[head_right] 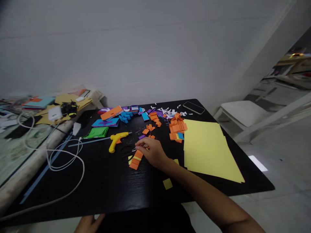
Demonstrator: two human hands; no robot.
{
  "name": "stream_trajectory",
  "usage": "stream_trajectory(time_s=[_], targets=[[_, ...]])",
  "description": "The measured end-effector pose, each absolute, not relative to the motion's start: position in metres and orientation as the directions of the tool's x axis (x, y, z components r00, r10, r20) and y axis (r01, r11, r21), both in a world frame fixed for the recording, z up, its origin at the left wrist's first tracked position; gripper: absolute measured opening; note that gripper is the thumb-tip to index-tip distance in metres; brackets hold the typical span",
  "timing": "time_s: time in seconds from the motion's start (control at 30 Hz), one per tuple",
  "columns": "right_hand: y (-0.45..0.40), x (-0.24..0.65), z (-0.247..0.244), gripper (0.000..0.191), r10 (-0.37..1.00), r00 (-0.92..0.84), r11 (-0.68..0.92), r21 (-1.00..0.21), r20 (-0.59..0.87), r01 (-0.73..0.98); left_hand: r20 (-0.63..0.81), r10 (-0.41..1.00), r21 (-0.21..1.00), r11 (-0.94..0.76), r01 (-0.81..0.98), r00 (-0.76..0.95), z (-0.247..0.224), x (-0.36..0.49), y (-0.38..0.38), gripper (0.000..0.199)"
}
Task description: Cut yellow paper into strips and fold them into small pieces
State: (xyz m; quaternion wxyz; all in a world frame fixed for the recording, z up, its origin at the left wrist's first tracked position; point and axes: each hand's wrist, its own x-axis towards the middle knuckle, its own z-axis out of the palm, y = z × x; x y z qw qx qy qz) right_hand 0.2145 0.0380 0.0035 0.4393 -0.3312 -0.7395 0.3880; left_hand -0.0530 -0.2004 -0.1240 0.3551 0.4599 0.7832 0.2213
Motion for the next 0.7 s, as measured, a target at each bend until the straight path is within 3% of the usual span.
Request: stream_trajectory(time_s=[0.2, 0.37, 0.6, 0.7], targets=[[0.014, 0.225, 0.027, 0.003, 0.794, -0.506, 0.466, -0.871, 0.336, 0.153, -0.399, 0.873, 0.741, 0.488, 0.462, -0.282, -0.131, -0.052, -0.191, 0.066], [0.019, 0.234, 0.013, 0.002, 0.819, -0.498, 0.412, -0.896, 0.284, 0.167, -0.472, 0.862, 0.786, 0.506, 0.357, -0.183, -0.111, -0.058, -0.176, 0.073], [0.037, 0.238, 0.0, 0.011, 0.828, -0.44, 0.504, -0.804, 0.347, 0.315, -0.608, 0.788, 0.698, 0.59, 0.406, -0.1, -0.11, -0.076, -0.179, 0.055], [0.037, 0.239, 0.001, 0.012, 0.8, -0.47, 0.542, -0.787, 0.374, 0.295, -0.552, 0.822, 0.716, 0.555, 0.425, -0.143, -0.11, -0.074, -0.172, 0.056]])
